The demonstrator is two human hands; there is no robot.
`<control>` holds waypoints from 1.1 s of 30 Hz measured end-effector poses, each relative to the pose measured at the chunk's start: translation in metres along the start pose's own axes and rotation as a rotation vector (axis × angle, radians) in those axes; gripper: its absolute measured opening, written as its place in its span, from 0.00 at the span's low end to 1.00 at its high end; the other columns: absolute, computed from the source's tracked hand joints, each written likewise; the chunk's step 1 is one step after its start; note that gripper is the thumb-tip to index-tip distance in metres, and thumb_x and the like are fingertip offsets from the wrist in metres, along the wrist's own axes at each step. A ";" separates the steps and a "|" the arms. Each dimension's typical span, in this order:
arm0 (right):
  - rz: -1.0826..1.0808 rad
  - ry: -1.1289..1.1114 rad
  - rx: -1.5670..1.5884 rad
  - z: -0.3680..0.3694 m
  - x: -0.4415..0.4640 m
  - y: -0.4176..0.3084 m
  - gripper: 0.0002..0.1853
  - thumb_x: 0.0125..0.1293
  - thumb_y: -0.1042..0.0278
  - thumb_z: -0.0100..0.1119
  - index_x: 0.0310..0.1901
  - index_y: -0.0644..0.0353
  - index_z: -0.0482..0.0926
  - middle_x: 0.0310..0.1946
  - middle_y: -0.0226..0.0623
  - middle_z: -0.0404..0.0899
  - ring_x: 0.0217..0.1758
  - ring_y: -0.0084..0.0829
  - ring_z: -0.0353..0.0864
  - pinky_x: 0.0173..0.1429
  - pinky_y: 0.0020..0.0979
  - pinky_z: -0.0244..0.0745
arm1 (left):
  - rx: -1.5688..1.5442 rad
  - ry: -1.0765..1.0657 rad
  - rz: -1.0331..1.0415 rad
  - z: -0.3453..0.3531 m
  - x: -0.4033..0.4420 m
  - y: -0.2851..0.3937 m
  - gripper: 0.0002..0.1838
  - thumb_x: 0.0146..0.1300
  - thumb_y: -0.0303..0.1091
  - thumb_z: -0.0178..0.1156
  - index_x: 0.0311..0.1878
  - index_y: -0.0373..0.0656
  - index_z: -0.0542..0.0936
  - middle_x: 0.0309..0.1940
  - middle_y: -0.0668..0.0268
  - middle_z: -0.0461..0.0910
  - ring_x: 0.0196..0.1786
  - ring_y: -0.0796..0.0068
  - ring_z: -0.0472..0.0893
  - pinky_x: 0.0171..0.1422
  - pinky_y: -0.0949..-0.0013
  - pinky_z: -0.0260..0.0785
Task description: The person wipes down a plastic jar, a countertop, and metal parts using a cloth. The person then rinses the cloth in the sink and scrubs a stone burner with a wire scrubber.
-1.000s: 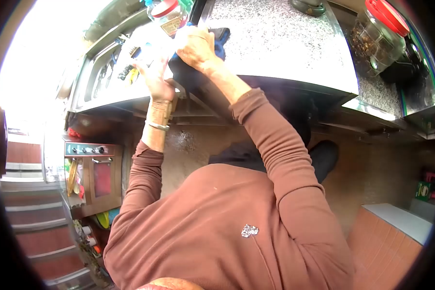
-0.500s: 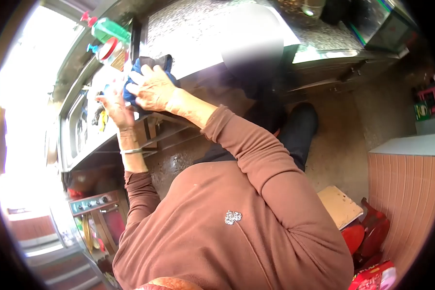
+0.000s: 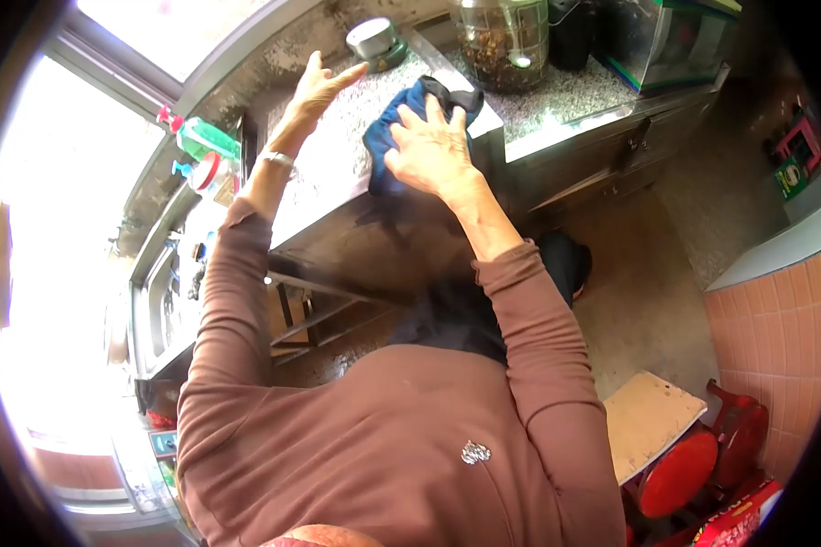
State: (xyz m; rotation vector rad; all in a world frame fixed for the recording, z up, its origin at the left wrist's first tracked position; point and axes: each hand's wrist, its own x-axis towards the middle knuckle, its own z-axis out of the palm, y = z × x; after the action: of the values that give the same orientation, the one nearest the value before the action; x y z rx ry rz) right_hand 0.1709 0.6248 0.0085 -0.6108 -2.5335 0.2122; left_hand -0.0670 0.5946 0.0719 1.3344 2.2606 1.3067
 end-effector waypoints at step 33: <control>0.097 -0.115 -0.063 -0.007 0.033 0.040 0.26 0.62 0.51 0.52 0.61 0.46 0.78 0.74 0.36 0.64 0.78 0.53 0.55 0.71 0.68 0.51 | 1.000 -0.531 0.437 -0.024 0.054 0.019 0.30 0.42 0.61 0.72 0.49 0.58 0.89 0.46 0.65 0.86 0.49 0.60 0.85 0.52 0.60 0.77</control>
State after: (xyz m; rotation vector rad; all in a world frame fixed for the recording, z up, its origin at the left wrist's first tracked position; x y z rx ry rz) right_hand 0.1644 0.6758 0.0187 -0.7682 -2.6322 0.2078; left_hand -0.0990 0.6267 0.1137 2.2010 2.2986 -0.2800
